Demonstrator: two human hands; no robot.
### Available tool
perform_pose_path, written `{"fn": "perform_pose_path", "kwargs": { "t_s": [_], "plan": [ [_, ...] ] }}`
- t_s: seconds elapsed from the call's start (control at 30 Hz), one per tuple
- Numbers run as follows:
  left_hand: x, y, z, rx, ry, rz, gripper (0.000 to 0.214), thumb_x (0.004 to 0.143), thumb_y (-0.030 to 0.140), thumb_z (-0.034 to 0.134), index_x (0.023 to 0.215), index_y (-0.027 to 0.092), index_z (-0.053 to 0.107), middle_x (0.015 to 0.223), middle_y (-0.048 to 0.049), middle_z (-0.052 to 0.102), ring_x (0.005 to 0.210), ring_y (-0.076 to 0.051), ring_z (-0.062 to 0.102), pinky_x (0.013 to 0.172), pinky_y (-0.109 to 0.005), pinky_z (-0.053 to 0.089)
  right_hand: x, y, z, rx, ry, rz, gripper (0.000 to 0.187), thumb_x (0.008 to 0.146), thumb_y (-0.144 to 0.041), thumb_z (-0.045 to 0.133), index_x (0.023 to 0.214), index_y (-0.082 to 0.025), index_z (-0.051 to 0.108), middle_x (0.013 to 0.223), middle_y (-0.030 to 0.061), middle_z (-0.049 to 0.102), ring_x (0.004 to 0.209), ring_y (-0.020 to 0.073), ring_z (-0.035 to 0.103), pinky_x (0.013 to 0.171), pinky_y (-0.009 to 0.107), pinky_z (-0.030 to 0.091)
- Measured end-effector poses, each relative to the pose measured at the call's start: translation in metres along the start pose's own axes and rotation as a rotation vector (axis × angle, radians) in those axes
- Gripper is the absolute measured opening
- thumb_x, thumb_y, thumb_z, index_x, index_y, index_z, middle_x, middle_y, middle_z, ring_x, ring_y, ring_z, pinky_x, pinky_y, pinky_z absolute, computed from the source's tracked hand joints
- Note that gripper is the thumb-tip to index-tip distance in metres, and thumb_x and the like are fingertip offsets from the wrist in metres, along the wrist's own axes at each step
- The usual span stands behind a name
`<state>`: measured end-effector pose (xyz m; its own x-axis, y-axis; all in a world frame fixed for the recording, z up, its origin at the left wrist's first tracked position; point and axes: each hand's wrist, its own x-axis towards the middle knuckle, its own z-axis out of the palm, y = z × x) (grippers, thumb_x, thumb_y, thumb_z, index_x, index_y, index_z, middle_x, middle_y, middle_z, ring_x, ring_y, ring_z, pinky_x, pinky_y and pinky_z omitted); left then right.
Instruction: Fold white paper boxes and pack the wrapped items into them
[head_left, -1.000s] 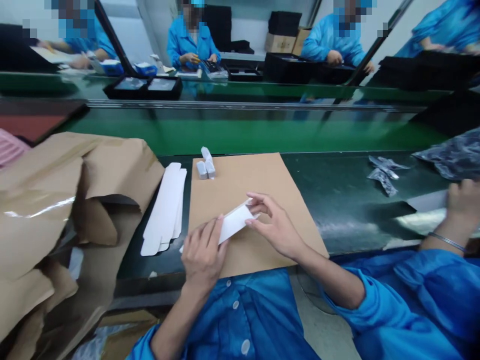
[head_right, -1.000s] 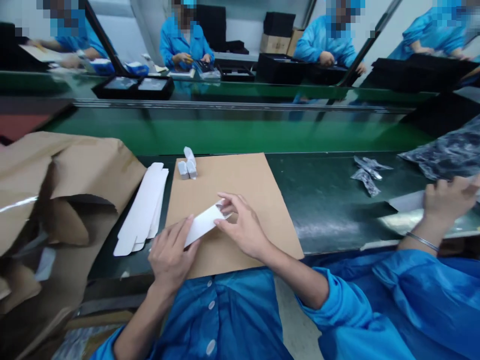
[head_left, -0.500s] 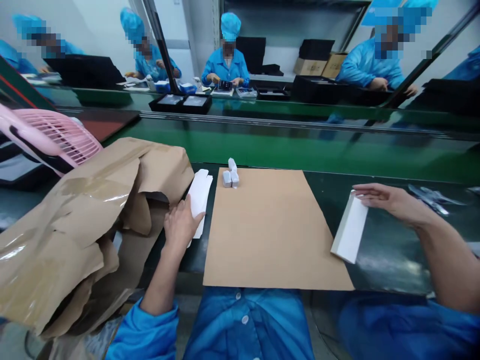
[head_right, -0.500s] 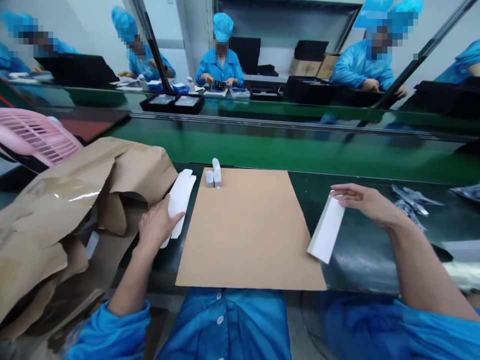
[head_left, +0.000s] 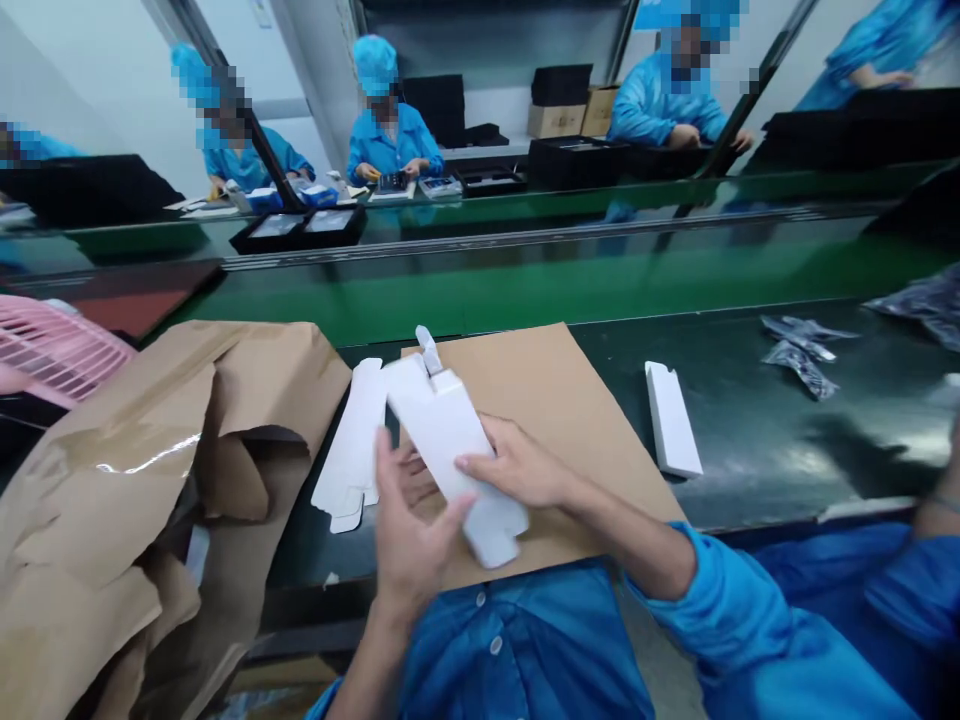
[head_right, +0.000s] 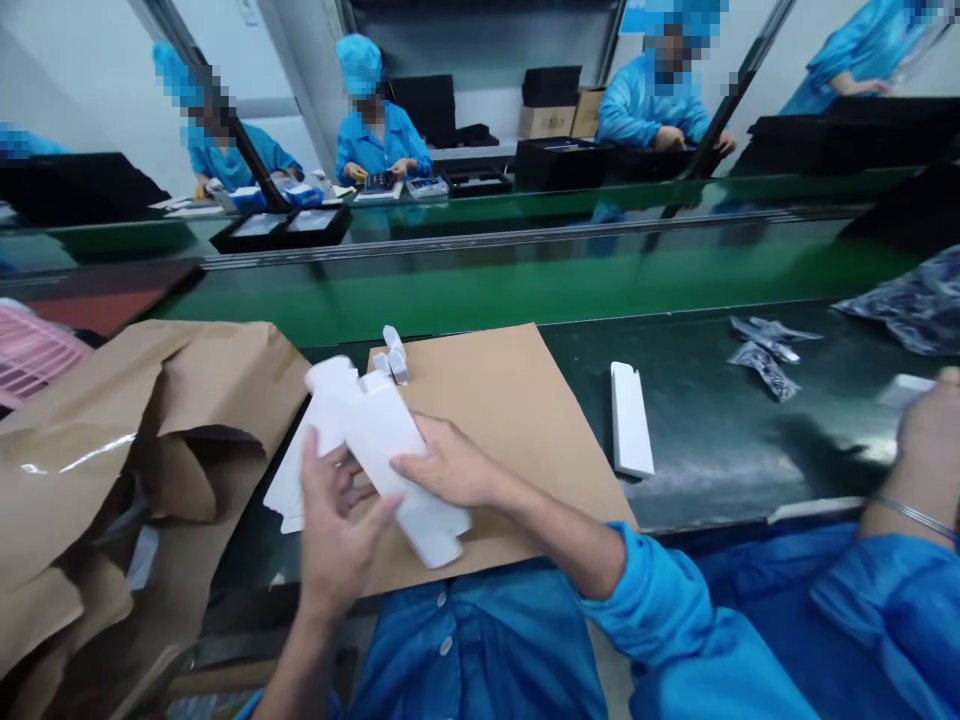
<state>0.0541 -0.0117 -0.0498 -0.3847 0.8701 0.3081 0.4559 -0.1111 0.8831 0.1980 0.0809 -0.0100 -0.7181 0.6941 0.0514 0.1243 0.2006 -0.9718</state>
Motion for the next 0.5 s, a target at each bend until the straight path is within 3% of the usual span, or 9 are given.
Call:
{"fn": "perform_pose_path", "kwargs": {
  "t_s": [0.03,0.1,0.13,0.17,0.23,0.33,0.4,0.5],
  "plan": [
    [0.004,0.004,-0.010,-0.085,-0.024,-0.038,0.092,0.081,0.046,0.066,0.153,0.025,0.013,0.129,-0.0147,0.057,0.103,-0.024,0.065,0.078,-0.034,0.057,-0.003,-0.009,-0.014,-0.104,-0.180,-0.003,0.024,0.085,-0.025,0.058,0.107,-0.015,0.062,0.095,0.0035,0.068,0.080,0.0164,0.061,0.068,0.025,0.048],
    [0.017,0.009,-0.032,-0.136,-0.142,-0.104,0.070,0.081,0.045,0.066,0.142,0.021,0.042,0.109,-0.0097,0.068,0.085,-0.018,0.067,0.069,-0.028,0.056,-0.011,-0.024,-0.041,-0.354,-0.513,-0.023,0.017,0.086,-0.023,0.060,0.101,-0.015,0.064,0.085,0.0020,0.067,0.072,0.0149,0.059,0.063,0.024,0.044],
    [0.025,0.011,-0.040,-0.120,-0.227,-0.130,0.055,0.081,0.045,0.067,0.128,0.019,0.057,0.097,-0.0074,0.071,0.077,-0.017,0.067,0.066,-0.025,0.055,-0.016,-0.029,-0.050,-0.488,-0.589,-0.031,0.016,0.088,-0.023,0.060,0.101,-0.015,0.064,0.083,0.0025,0.067,0.071,0.0156,0.059,0.063,0.025,0.044],
    [0.031,0.012,-0.045,-0.095,-0.301,-0.153,0.042,0.080,0.045,0.068,0.112,0.017,0.067,0.086,-0.0056,0.071,0.071,-0.015,0.065,0.062,-0.024,0.053,-0.020,-0.032,-0.054,-0.621,-0.570,-0.039,0.018,0.089,-0.024,0.059,0.104,-0.016,0.064,0.085,0.0038,0.067,0.074,0.0172,0.060,0.065,0.027,0.044],
    [0.037,0.013,-0.046,-0.068,-0.316,-0.189,0.032,0.079,0.045,0.068,0.090,0.015,0.071,0.074,-0.0039,0.070,0.064,-0.014,0.063,0.057,-0.022,0.050,-0.029,-0.031,-0.048,-0.864,-0.331,-0.073,0.034,0.089,-0.030,0.061,0.121,-0.017,0.059,0.099,0.0093,0.068,0.087,0.0231,0.062,0.075,0.033,0.047],
    [0.037,0.011,-0.037,-0.076,-0.202,-0.239,0.032,0.080,0.046,0.067,0.090,0.016,0.069,0.076,-0.0031,0.070,0.063,-0.012,0.060,0.055,-0.020,0.047,-0.039,-0.015,-0.022,-1.134,0.011,-0.182,0.072,0.083,-0.041,0.069,0.142,-0.012,0.039,0.117,0.0177,0.062,0.101,0.0311,0.058,0.084,0.043,0.047],
    [0.036,0.007,-0.034,-0.089,-0.244,-0.247,0.031,0.082,0.044,0.066,0.094,0.016,0.068,0.078,-0.0029,0.070,0.065,-0.011,0.060,0.057,-0.019,0.046,-0.043,-0.003,-0.009,-1.243,0.058,-0.260,0.075,0.081,-0.040,0.070,0.141,-0.006,0.039,0.115,0.0193,0.061,0.099,0.0324,0.057,0.082,0.045,0.047],
    [0.038,-0.001,-0.042,-0.131,-0.514,-0.240,0.032,0.084,0.042,0.064,0.102,0.016,0.066,0.079,-0.0023,0.070,0.069,-0.011,0.060,0.060,-0.019,0.045,-0.048,0.007,-0.007,-1.273,0.032,-0.364,0.059,0.083,-0.030,0.067,0.133,-0.005,0.047,0.113,0.0177,0.061,0.098,0.0310,0.055,0.082,0.044,0.048]
  ]
}}
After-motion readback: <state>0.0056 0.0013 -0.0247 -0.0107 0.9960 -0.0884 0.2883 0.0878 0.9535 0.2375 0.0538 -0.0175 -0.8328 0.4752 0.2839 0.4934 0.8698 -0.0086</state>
